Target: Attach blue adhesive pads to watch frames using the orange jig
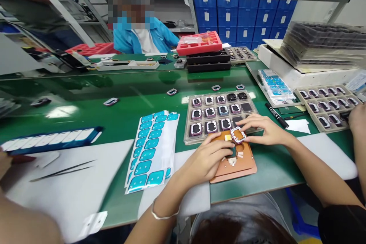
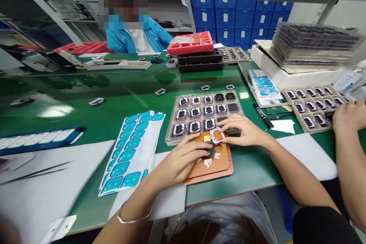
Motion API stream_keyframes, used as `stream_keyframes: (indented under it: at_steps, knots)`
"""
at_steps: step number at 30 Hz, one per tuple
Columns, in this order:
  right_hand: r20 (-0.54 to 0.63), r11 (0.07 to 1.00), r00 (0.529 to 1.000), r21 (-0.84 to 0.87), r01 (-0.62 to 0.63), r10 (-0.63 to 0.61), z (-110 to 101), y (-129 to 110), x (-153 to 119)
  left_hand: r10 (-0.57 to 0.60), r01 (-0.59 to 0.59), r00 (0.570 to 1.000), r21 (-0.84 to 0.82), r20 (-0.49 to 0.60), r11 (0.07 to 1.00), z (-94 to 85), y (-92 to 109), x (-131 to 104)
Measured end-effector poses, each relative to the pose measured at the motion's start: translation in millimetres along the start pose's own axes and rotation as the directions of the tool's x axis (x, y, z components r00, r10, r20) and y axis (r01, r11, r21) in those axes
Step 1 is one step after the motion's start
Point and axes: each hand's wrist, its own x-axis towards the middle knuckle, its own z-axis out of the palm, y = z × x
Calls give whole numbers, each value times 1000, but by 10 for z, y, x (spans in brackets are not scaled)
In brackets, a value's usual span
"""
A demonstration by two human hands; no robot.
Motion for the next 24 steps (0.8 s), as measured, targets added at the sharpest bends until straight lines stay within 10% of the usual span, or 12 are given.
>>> stream_keyframes:
  at_steps: [9, 18, 24]
  knots:
    - [-69, 996, 995, -54, 64, -68, 56, -40, 21, -43, 37, 999, 194, 27, 980, -48, 17, -8]
    - [-106, 982, 978, -70, 173, -179, 272, -244, 14, -220, 256, 951, 157, -217, 954, -34, 47, -14]
    - [-121, 982, 978, -94, 161, -172, 319, -302, 12, -309, 326, 942, 137, -133, 936, -35, 68, -6]
